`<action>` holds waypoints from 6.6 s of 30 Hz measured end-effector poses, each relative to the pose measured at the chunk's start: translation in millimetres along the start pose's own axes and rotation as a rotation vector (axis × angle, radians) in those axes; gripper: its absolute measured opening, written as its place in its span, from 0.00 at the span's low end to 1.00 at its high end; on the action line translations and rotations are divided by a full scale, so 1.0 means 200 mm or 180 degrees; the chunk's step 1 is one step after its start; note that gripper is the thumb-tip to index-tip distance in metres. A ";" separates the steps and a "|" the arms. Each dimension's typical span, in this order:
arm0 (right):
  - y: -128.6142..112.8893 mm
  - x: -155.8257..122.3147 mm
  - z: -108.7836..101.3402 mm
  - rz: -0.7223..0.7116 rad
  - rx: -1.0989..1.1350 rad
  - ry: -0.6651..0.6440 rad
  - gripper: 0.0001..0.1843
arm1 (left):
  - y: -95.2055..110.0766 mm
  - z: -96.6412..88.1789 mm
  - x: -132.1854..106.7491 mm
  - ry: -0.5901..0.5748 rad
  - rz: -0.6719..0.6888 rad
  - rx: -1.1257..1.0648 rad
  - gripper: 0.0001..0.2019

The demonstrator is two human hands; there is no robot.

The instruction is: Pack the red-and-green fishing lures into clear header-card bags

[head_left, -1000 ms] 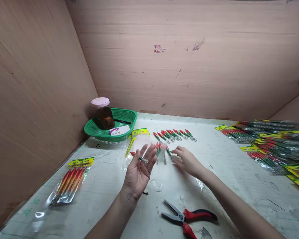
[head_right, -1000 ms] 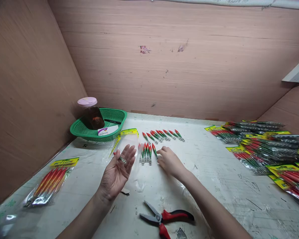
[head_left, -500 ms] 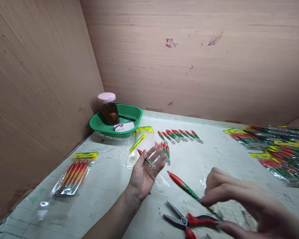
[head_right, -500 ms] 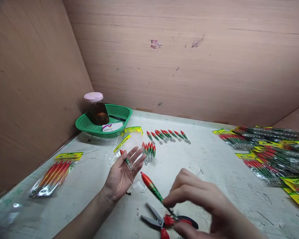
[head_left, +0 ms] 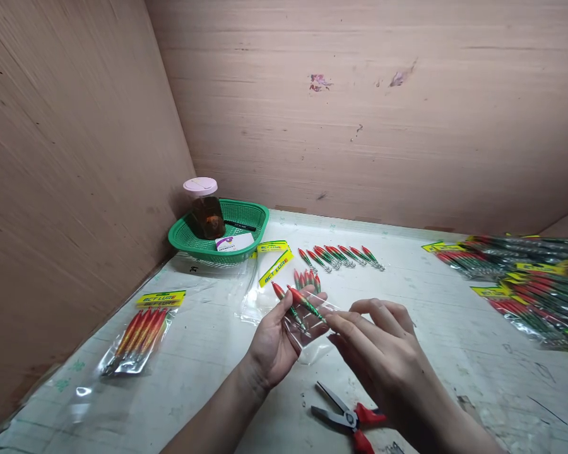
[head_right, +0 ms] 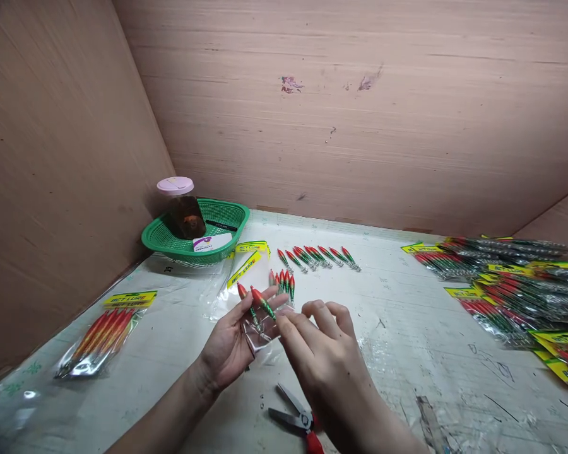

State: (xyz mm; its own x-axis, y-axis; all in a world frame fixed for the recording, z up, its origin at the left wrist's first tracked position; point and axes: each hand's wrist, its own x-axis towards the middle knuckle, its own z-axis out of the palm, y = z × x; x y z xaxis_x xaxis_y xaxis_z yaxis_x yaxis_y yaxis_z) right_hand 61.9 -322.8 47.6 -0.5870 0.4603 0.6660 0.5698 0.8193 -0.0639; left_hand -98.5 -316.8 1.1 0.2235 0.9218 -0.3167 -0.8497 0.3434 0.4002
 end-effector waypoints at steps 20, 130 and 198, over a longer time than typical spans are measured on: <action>0.08 0.00 0.08 0.0161 0.0310 0.0526 0.06 | -0.03 0.00 -0.01 0.0105 -0.0011 -0.0123 0.15; 0.07 0.02 0.20 0.0064 0.0410 0.0399 0.06 | 0.00 -0.01 0.04 0.0886 0.0339 0.0193 0.09; 0.03 -0.04 0.14 0.0733 0.0169 0.0776 0.04 | -0.05 0.00 0.02 0.0739 0.0363 0.0383 0.08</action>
State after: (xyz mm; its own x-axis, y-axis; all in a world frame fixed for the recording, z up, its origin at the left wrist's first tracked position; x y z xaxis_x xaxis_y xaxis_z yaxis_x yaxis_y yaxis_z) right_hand 53.1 -312.4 20.7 -0.2879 0.5453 0.7872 0.6370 0.7229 -0.2677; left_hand -89.4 -317.3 -3.9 0.0026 0.8947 -0.4468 -0.7971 0.2716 0.5393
